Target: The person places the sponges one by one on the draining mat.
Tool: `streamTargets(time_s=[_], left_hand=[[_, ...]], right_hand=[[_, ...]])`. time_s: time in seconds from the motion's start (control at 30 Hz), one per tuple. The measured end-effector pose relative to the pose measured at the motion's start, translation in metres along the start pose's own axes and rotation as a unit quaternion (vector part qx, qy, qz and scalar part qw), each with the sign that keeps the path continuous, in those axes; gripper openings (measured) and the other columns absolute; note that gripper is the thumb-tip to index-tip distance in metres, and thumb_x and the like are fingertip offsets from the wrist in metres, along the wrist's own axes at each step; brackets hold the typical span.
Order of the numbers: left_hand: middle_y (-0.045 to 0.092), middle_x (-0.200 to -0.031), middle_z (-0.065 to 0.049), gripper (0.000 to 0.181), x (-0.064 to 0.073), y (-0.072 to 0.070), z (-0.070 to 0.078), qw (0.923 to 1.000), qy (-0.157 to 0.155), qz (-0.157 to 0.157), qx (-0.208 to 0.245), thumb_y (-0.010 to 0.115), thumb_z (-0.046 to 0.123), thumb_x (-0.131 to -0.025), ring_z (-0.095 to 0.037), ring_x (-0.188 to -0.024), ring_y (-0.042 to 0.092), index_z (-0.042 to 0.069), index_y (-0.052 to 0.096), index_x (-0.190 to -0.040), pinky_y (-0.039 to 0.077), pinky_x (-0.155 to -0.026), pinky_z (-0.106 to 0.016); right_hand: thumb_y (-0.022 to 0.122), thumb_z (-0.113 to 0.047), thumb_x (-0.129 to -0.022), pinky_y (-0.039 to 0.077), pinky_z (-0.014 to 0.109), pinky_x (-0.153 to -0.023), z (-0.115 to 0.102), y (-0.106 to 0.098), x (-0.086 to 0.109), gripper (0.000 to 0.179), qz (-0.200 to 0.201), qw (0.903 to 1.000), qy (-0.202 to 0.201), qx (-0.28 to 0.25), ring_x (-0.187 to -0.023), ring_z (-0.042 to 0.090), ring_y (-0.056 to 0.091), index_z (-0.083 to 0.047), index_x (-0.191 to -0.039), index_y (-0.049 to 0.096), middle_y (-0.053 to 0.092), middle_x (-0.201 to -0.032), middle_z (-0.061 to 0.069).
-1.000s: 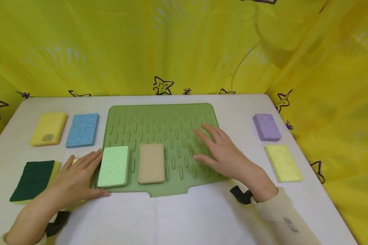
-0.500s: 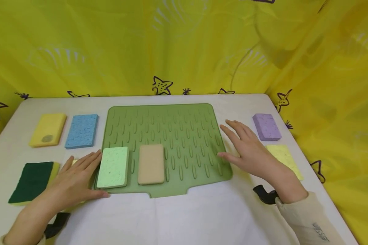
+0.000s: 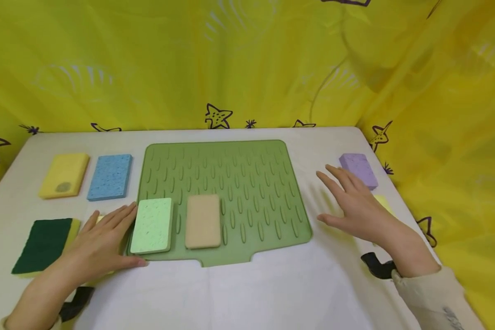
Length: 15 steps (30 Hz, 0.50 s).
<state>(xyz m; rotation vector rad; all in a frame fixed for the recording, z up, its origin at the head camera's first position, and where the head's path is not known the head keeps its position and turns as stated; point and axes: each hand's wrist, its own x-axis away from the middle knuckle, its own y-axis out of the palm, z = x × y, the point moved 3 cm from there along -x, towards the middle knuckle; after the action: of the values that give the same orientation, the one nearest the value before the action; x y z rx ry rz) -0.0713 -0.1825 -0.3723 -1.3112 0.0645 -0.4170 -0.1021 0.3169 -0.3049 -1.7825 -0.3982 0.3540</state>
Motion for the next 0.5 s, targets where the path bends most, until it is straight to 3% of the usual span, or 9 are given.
streamTargets(time_s=[0.27,0.5], left_hand=[[0.028,-0.161,-0.02,0.126,-0.001,-0.001,0.0,1.0,0.0,0.001,0.0,0.075,0.074,-0.065,-0.042,-0.147,0.028,-0.001,0.028,-0.155,0.011,-0.115,-0.072],[0.028,-0.162,-0.019,0.127,0.0,0.001,0.0,1.0,-0.004,-0.003,0.002,0.075,0.075,-0.065,-0.042,-0.147,0.028,-0.001,0.027,-0.155,0.011,-0.115,-0.072]], right_hand=[[0.086,-0.026,-0.073,0.02,0.071,-0.111,0.023,0.0,0.012,0.107,0.01,0.9996,-0.01,0.026,-0.135,0.052,0.027,-0.014,-0.158,0.022,0.02,-0.161,0.021],[0.087,-0.026,-0.073,0.014,0.071,-0.115,0.038,0.005,0.019,0.112,-0.008,0.9995,0.015,0.025,-0.137,0.054,0.024,-0.015,-0.16,0.017,0.016,-0.163,0.02]])
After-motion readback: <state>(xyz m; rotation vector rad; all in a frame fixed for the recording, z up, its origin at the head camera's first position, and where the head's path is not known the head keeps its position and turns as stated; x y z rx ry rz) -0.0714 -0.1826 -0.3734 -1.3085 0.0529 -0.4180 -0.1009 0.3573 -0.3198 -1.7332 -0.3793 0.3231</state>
